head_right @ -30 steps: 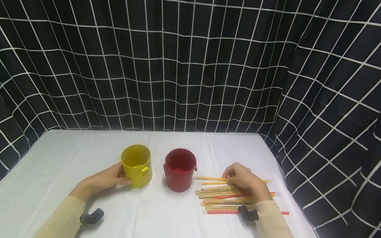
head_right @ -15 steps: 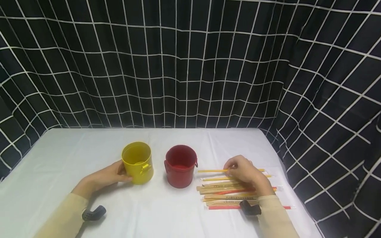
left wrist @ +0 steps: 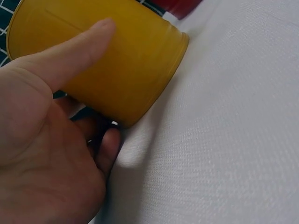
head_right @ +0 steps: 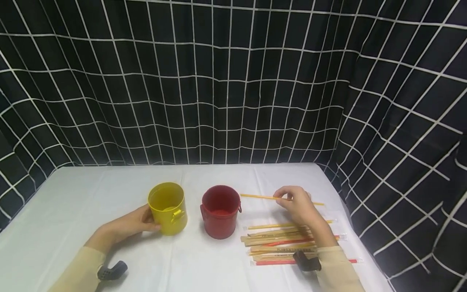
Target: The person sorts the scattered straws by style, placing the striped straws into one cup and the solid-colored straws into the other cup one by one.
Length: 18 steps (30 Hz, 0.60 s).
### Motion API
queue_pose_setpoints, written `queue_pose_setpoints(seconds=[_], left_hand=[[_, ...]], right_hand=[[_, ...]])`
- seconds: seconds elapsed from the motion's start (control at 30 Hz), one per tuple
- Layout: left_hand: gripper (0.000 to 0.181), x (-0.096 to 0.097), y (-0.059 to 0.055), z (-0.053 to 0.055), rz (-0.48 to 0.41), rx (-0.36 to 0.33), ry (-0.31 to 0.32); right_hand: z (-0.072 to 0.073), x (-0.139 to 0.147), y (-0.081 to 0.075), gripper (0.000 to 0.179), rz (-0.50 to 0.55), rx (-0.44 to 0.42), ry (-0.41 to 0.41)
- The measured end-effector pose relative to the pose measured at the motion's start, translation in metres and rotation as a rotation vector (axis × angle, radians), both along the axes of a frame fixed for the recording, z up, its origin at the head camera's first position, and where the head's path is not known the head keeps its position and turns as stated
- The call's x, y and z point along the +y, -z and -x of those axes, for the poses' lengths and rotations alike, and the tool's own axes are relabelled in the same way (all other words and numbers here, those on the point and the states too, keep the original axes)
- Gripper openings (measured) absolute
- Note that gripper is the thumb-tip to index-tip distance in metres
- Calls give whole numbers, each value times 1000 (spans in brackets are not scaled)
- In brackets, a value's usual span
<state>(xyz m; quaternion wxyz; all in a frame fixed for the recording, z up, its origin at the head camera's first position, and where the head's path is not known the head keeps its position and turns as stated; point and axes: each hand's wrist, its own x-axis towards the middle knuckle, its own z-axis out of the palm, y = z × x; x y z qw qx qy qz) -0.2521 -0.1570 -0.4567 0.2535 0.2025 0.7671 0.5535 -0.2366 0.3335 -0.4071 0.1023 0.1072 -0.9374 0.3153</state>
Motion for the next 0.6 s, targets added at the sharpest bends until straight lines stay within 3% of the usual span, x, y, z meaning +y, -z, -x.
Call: queue_pose_setpoints(seconds=[0.27,0.6], left_hand=[[95,-5,6,1,-8,-21,18],[94,-2,6,0,-30,-7,24]], right_hand=[[-2,-8,-1,9,10,38,31],[-1,-3,-7,9,38,67,19]])
